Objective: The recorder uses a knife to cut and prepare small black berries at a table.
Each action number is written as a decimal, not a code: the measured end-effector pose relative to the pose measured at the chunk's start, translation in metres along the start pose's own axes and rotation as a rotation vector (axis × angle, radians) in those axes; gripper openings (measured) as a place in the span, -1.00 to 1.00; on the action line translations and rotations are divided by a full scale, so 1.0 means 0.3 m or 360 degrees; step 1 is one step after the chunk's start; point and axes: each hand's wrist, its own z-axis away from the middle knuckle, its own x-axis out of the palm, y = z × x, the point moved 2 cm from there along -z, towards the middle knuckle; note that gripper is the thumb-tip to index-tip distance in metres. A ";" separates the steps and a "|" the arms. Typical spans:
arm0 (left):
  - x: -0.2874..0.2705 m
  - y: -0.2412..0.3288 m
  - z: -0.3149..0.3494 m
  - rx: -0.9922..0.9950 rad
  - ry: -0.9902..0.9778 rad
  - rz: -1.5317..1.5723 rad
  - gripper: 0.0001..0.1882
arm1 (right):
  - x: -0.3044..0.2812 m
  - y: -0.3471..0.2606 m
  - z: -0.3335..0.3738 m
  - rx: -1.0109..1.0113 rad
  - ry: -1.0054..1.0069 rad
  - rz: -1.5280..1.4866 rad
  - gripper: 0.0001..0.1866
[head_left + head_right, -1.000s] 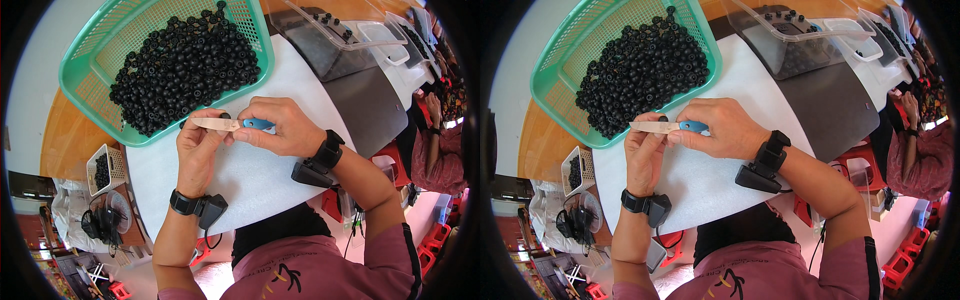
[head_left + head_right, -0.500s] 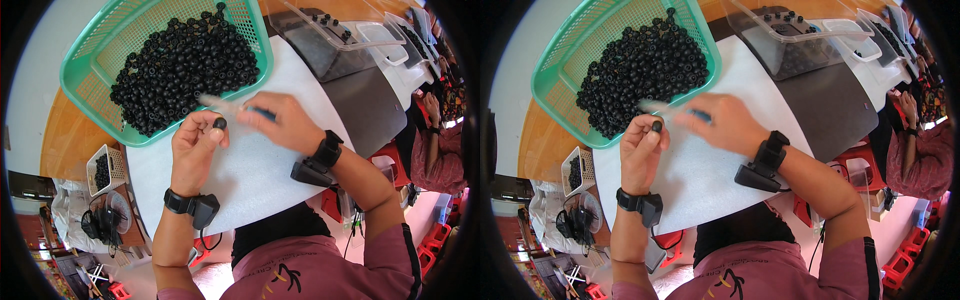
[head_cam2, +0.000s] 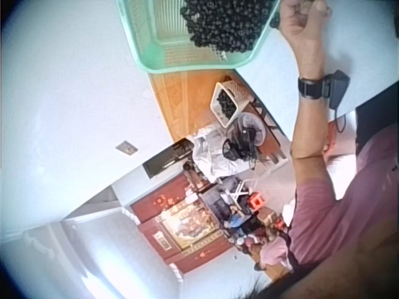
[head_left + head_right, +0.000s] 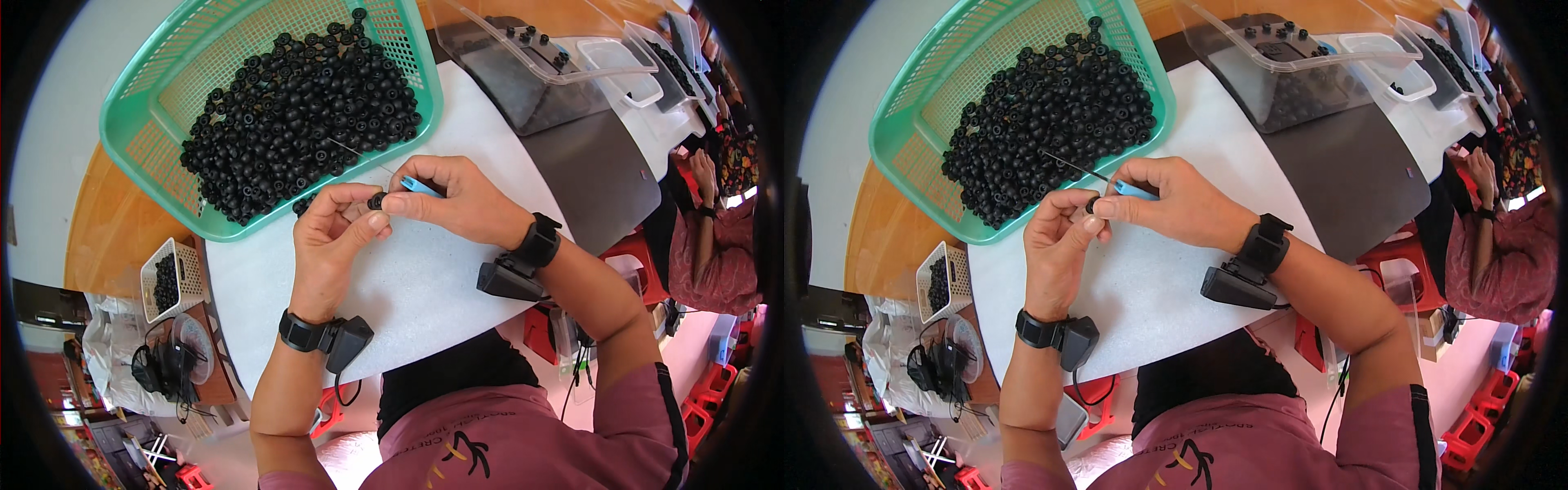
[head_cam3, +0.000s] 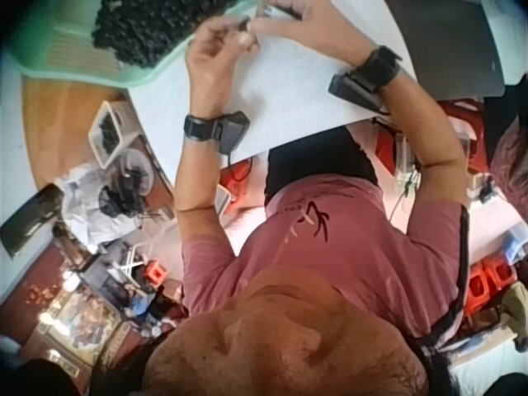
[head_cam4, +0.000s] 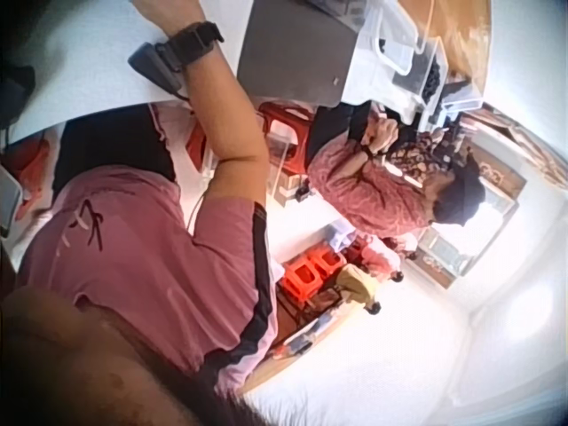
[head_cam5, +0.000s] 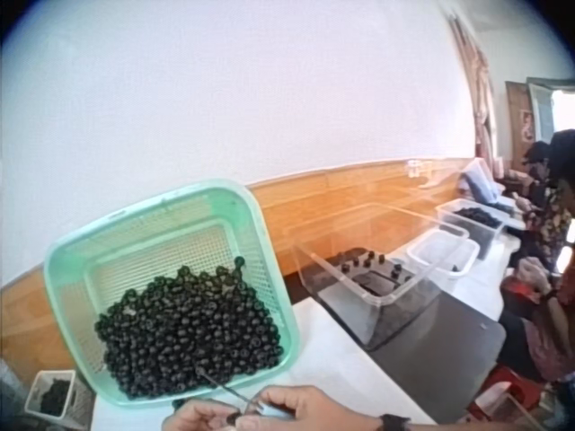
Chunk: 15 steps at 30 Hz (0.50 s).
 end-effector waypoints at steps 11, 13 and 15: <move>-0.013 -0.015 -0.001 -0.0054 -0.0073 0.0150 -0.75 | 0.004 -0.025 0.004 0.0017 -0.0050 -0.0101 -0.69; -0.011 -0.014 -0.002 -0.0072 -0.0097 0.0222 -0.75 | 0.006 -0.021 0.005 0.0016 -0.0033 -0.0100 -0.68; -0.004 -0.009 -0.003 -0.0107 -0.0104 0.0260 -0.75 | 0.009 -0.014 0.007 0.0039 -0.0012 -0.0123 -0.69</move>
